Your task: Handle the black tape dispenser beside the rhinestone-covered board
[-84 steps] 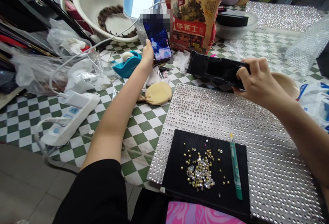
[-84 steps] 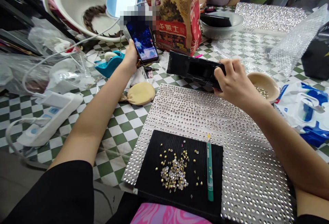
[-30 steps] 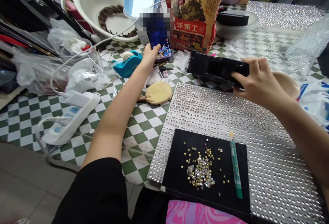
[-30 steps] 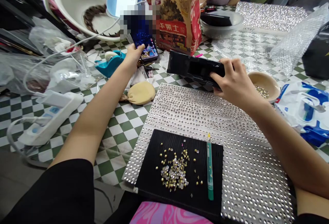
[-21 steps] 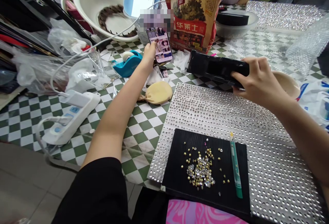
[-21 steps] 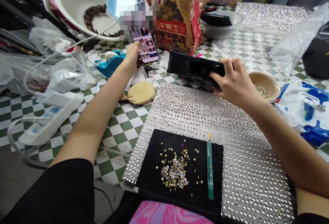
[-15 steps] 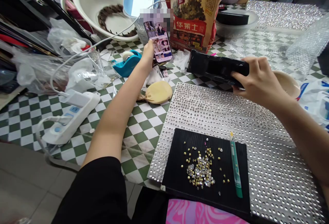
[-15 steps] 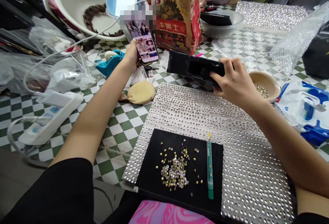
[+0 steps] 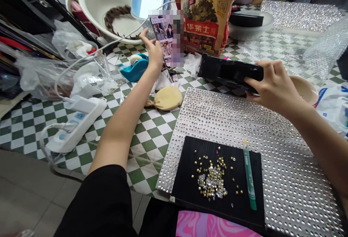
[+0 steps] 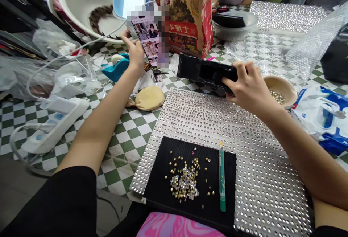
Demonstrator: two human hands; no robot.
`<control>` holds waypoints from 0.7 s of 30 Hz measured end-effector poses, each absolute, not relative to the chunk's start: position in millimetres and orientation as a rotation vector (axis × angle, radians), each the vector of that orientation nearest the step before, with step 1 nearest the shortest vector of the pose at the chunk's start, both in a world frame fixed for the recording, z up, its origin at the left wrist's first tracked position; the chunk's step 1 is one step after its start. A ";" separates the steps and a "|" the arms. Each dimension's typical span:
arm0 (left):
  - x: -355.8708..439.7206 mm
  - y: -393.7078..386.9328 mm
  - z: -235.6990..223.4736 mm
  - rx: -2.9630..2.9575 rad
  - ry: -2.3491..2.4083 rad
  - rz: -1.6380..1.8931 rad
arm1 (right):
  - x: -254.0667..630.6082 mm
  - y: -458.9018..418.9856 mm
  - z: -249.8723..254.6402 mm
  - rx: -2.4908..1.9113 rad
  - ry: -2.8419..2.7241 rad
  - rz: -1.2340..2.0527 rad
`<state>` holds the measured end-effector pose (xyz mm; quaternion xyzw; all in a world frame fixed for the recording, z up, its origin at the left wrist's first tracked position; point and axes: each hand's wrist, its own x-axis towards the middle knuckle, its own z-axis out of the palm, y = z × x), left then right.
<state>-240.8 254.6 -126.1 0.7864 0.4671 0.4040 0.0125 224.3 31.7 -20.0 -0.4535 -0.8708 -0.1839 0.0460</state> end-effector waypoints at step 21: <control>-139.5 163.4 -56.0 2.570 1.756 1.572 | 221.9 27.9 -17.1 -1.370 -2.677 -0.697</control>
